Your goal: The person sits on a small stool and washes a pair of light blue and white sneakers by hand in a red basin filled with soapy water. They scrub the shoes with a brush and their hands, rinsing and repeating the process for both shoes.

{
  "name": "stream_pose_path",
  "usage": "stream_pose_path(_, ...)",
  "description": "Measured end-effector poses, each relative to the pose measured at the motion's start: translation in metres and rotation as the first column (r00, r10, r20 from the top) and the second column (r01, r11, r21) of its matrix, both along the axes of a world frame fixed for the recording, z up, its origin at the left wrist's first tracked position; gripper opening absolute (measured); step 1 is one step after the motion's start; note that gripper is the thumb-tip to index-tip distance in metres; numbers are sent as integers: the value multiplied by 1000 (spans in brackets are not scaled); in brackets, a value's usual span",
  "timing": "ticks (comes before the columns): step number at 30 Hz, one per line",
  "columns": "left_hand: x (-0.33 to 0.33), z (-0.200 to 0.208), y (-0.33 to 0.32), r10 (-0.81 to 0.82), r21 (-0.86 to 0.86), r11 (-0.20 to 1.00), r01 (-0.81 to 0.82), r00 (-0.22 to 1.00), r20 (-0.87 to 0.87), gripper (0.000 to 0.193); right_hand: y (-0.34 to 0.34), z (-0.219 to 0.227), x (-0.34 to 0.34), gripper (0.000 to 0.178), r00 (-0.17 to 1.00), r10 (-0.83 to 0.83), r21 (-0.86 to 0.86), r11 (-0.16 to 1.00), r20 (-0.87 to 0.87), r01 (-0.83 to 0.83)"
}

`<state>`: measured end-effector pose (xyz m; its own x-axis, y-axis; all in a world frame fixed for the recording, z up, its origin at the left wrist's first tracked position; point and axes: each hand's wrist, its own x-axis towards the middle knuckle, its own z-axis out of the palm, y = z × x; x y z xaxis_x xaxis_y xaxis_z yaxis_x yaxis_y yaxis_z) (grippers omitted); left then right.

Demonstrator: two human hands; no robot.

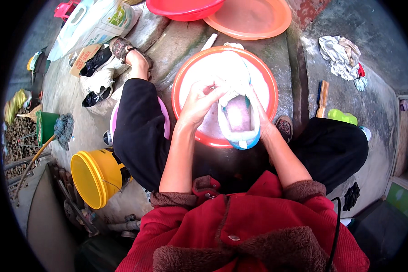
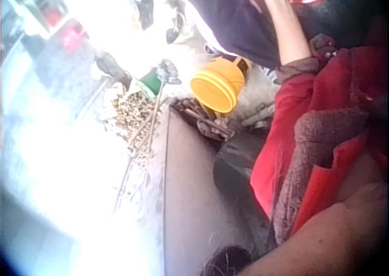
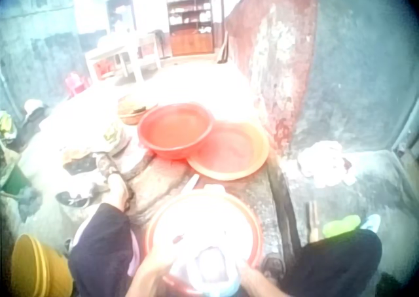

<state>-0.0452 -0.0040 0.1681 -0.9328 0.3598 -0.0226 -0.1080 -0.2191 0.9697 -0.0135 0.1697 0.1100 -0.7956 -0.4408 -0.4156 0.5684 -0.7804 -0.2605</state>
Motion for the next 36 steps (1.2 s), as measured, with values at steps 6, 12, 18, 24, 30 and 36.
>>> stream_pose_path(6, -3, -8, -7, -38, 118, 992, 36, 999, 9, 10, 1, 1, 2, 70, 998, 25, 84, 996, -54, -20)
stream_pose_path(12, -5, -12, -11, -6, 220, 976, -9, 998, 65, 7, 1, -2, -2, 78, 985, -16, 147, 988, -170, 41)
stream_pose_path(18, -8, -25, -11, 124, 2, 992, -124, 987, 102, 10, 4, -21, -5, 78, 994, -27, 160, 986, -103, 43)
stream_pose_path(24, -9, -32, -7, 295, -355, 877, -324, 946, -136, 13, 7, -40, -5, 76, 998, -62, 162, 985, -7, 62)
stream_pose_path(30, 14, -24, 2, -229, -412, 882, 228, 972, 48, 17, 13, -45, -4, 77, 995, -81, 274, 960, 59, 62)
stream_pose_path(36, 16, -40, 14, -495, -342, 765, 546, 838, 230, 45, 18, -49, -2, 79, 998, 38, 296, 954, 46, -50)
